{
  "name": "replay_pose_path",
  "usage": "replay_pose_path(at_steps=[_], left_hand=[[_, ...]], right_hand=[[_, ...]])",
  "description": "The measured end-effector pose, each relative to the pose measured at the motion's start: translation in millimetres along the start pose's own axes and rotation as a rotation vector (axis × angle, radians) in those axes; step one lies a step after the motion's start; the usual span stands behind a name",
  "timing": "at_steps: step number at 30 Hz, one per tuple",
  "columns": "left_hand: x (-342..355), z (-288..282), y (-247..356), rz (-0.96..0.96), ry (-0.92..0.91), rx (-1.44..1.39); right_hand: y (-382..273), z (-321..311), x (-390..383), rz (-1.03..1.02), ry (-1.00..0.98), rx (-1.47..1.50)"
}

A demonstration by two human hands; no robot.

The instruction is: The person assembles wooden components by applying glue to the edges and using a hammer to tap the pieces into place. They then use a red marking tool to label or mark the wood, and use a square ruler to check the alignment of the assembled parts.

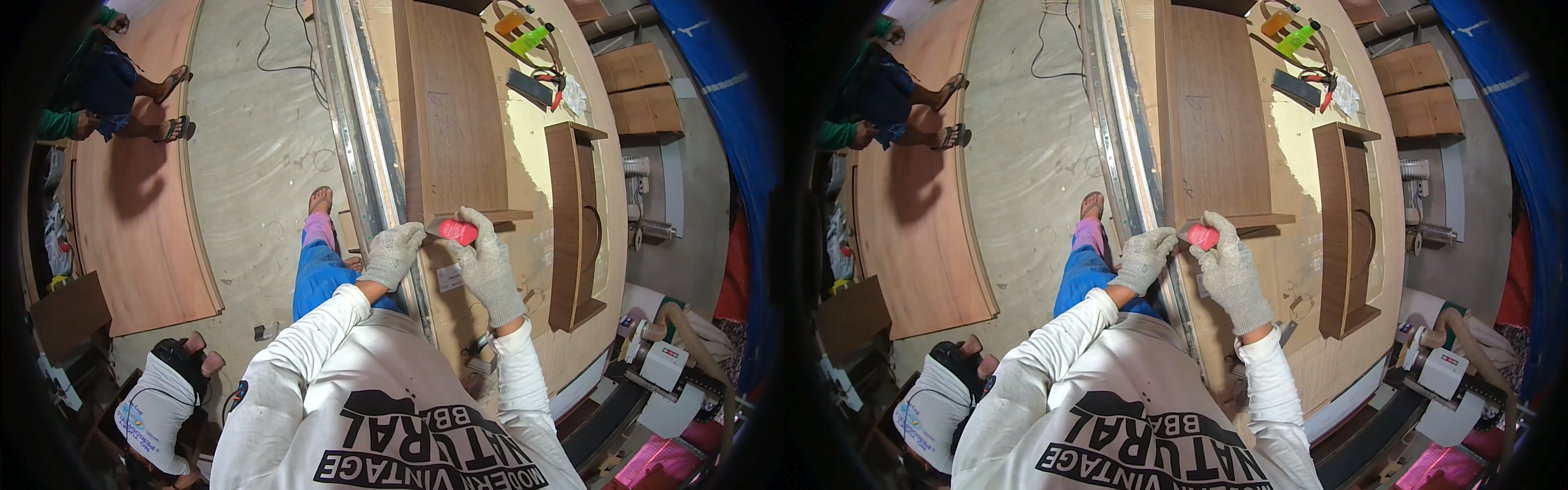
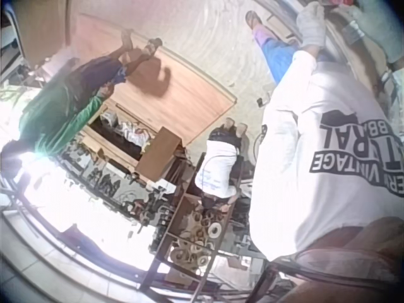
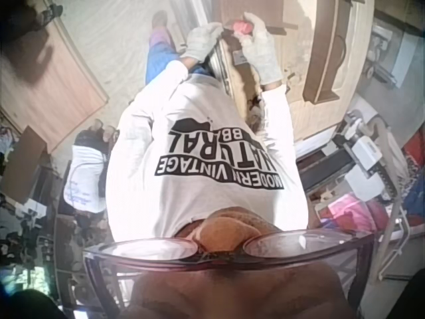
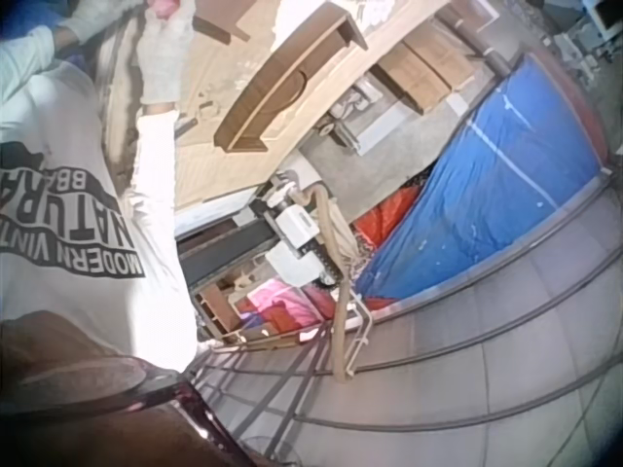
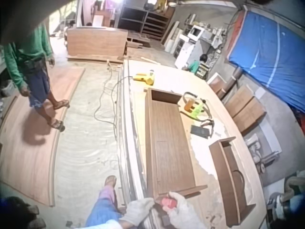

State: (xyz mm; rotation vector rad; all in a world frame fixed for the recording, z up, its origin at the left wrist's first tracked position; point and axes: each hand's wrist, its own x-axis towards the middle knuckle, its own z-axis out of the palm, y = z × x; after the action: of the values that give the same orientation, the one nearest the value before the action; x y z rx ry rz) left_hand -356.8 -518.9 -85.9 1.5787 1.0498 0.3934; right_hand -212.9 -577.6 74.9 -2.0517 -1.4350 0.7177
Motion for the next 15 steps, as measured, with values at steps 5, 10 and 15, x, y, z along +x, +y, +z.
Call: replay_pose_path(at_steps=[5,10,15], left_hand=[[-12,-11,15,0.016,0.144,0.187],[-5,-30,26,0.309,0.161,0.246],[6,-27,53,0.468,0.014,0.234]], right_hand=[[-2,0,0,0.02,0.006,0.038],[-5,-1,0,0.024,0.004,0.029],[-7,-1,0,0.031,0.004,0.066]])
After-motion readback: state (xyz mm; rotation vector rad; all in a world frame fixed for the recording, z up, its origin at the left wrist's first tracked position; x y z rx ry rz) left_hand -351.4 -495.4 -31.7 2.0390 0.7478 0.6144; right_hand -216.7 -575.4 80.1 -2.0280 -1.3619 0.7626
